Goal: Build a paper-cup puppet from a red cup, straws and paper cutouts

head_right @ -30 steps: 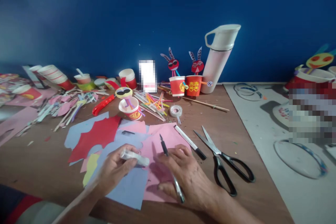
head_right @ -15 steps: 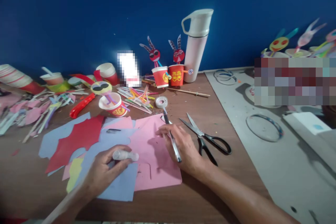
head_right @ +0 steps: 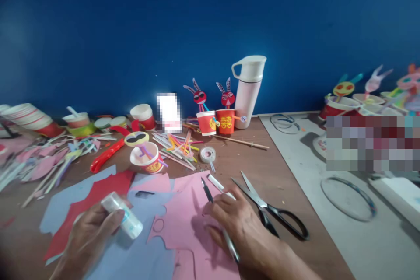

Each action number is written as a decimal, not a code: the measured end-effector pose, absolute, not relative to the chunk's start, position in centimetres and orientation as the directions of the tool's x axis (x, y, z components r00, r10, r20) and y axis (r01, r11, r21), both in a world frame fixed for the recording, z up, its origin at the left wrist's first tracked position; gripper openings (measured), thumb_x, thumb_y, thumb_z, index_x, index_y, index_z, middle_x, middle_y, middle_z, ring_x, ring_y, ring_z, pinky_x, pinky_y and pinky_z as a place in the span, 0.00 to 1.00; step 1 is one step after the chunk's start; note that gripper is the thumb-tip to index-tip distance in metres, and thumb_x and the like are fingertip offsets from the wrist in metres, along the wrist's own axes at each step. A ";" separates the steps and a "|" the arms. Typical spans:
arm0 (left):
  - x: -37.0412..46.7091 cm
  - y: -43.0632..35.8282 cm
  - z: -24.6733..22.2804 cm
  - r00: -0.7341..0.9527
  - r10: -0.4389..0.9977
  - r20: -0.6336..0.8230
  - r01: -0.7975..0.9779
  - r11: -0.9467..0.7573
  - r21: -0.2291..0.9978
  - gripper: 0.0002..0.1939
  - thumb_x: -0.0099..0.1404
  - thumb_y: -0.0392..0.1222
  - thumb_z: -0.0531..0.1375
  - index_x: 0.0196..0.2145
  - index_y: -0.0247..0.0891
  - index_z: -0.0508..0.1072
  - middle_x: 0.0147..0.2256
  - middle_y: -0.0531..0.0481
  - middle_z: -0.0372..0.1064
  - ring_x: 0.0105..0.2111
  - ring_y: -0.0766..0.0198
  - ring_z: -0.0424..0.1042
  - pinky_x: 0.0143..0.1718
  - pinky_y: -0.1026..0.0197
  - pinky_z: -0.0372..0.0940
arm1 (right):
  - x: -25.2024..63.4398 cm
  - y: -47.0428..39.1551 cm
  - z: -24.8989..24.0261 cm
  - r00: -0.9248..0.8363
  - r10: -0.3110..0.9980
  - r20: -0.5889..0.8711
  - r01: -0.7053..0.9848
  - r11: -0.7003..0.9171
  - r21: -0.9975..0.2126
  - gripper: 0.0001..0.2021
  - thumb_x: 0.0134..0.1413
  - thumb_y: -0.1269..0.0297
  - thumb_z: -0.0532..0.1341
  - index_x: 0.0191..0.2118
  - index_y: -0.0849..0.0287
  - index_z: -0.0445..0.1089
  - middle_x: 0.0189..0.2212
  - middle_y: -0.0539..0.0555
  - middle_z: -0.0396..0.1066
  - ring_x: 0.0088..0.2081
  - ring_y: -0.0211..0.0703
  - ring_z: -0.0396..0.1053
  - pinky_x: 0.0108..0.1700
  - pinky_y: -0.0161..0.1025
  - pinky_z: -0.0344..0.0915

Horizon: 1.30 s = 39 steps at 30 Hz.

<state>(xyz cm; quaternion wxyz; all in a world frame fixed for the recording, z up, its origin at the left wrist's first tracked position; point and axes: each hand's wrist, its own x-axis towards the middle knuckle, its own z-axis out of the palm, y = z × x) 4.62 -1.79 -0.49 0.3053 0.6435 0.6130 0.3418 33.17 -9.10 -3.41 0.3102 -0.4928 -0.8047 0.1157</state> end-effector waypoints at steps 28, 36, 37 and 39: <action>5.3 -3.9 -2.3 0.571 0.816 0.091 0.372 -0.356 0.857 0.07 0.63 0.39 0.58 0.40 0.40 0.72 0.37 0.50 0.72 0.36 0.62 0.72 0.38 0.64 0.66 | 30.7 -10.1 -6.6 -0.481 0.800 0.359 0.770 0.581 -0.262 0.12 0.55 0.72 0.56 0.45 0.68 0.67 0.43 0.67 0.73 0.46 0.60 0.67 0.48 0.61 0.63; 4.4 -4.0 -3.3 0.446 0.891 0.088 0.488 -0.324 0.810 0.08 0.67 0.40 0.53 0.41 0.42 0.70 0.38 0.52 0.74 0.36 0.63 0.73 0.39 0.66 0.66 | 30.6 -9.9 -5.9 -0.444 0.827 0.346 0.778 0.547 -0.308 0.07 0.57 0.72 0.56 0.40 0.67 0.69 0.41 0.67 0.73 0.43 0.58 0.69 0.46 0.59 0.65; 4.6 -4.2 -3.6 0.495 0.857 0.145 0.460 -0.399 0.793 0.09 0.66 0.38 0.53 0.43 0.42 0.69 0.39 0.51 0.73 0.40 0.62 0.72 0.43 0.65 0.66 | 30.6 -9.9 -5.9 -0.443 0.827 0.346 0.778 0.547 -0.309 0.08 0.57 0.71 0.56 0.40 0.66 0.70 0.42 0.67 0.73 0.44 0.58 0.68 0.47 0.59 0.65; 5.0 -4.5 -4.2 0.575 0.780 0.247 0.394 -0.529 0.751 0.12 0.65 0.34 0.54 0.46 0.42 0.67 0.41 0.49 0.72 0.43 0.61 0.71 0.46 0.62 0.65 | 30.7 -9.9 -5.9 -0.447 0.828 0.338 0.775 0.547 -0.317 0.08 0.58 0.70 0.56 0.41 0.66 0.70 0.44 0.66 0.73 0.45 0.58 0.68 0.48 0.59 0.64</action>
